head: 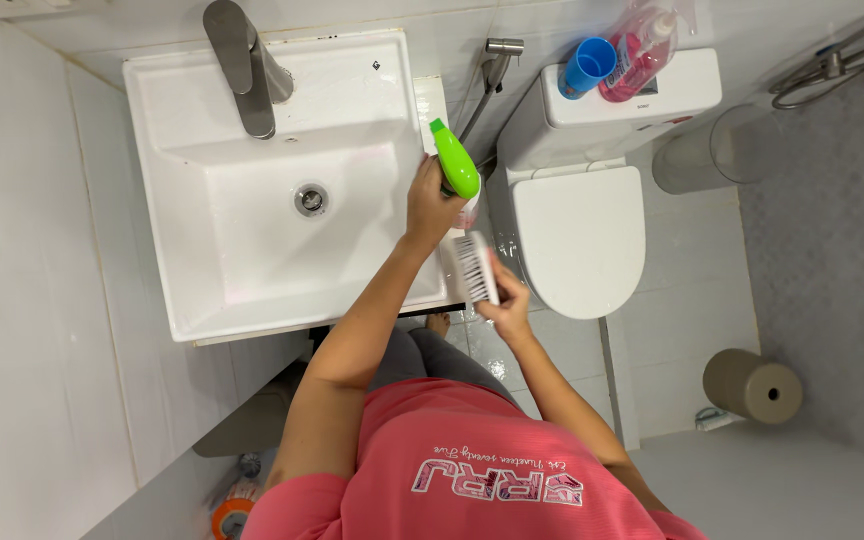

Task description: The person cleans a bathroom sink by spraying a cleaning solution from a green bottle onto a white scrub brush and the sink basin. They scrub the sink basin, faucet, and surrounding areas with the brush, then rinse the brush under running water.

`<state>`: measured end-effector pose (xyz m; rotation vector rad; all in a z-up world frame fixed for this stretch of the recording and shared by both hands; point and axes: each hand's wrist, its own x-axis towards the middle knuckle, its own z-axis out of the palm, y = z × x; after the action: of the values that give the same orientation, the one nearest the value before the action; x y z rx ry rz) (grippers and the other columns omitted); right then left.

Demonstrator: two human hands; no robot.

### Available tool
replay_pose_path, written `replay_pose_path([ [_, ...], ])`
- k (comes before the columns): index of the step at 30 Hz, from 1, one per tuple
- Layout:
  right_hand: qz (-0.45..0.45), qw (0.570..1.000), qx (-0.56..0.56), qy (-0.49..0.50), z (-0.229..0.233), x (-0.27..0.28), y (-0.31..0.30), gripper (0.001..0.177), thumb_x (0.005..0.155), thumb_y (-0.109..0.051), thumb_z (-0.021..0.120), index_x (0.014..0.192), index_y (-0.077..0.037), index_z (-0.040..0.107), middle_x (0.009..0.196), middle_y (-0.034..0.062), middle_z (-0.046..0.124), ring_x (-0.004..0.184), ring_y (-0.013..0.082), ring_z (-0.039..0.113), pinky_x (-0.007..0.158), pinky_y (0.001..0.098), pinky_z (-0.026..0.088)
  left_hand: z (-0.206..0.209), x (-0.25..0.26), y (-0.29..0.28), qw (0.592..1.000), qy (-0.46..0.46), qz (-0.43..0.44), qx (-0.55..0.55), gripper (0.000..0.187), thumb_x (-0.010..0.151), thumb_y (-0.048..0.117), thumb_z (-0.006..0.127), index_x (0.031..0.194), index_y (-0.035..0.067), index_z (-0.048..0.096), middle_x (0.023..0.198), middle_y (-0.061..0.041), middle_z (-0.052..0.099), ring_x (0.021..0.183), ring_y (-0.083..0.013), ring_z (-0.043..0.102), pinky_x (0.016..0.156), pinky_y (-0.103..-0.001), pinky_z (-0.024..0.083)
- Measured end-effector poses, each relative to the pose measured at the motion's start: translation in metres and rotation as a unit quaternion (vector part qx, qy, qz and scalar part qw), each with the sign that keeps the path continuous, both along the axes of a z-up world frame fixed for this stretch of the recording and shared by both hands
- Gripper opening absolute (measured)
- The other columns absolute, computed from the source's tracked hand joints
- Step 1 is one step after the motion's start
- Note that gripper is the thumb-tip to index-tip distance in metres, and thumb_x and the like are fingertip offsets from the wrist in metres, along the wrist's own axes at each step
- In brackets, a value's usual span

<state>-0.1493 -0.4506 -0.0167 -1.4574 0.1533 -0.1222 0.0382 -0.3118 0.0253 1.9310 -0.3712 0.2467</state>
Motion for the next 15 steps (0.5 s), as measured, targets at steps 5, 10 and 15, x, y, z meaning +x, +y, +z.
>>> replay_pose_path([
  [5,-0.134,0.986,0.097,-0.001,0.019,0.01,-0.026,0.083,0.063,0.005,0.058,0.147,0.01,0.053,0.118,0.0127,0.068,0.098,0.0199,0.066,0.085,0.0305,0.056,0.02,-0.012,-0.015,0.96,0.123,0.056,-0.245,0.044,0.084,0.015,0.081,0.114,0.002,0.052,0.098,-0.008,0.067,0.087,-0.0161,0.066,0.079,-0.031,0.055],
  [10,-0.121,0.987,0.088,-0.054,0.068,0.05,-0.036,0.081,0.059,0.006,0.056,0.139,0.013,0.055,0.132,0.0094,0.066,0.111,0.0179,0.066,0.096,0.027,0.054,0.02,-0.026,-0.023,0.918,0.211,0.084,-0.324,0.043,0.087,0.017,0.082,0.111,0.003,0.049,0.097,-0.007,0.066,0.089,-0.0146,0.065,0.081,-0.03,0.055],
  [15,-0.124,0.987,0.088,-0.058,0.101,0.086,-0.035,0.083,0.065,0.007,0.055,0.148,0.011,0.054,0.122,0.0109,0.066,0.103,0.017,0.065,0.089,0.0267,0.053,0.016,-0.034,-0.034,0.908,0.246,0.111,-0.32,0.054,0.085,0.014,0.083,0.118,0.002,0.041,0.095,-0.007,0.064,0.088,-0.0161,0.066,0.081,-0.03,0.055],
])
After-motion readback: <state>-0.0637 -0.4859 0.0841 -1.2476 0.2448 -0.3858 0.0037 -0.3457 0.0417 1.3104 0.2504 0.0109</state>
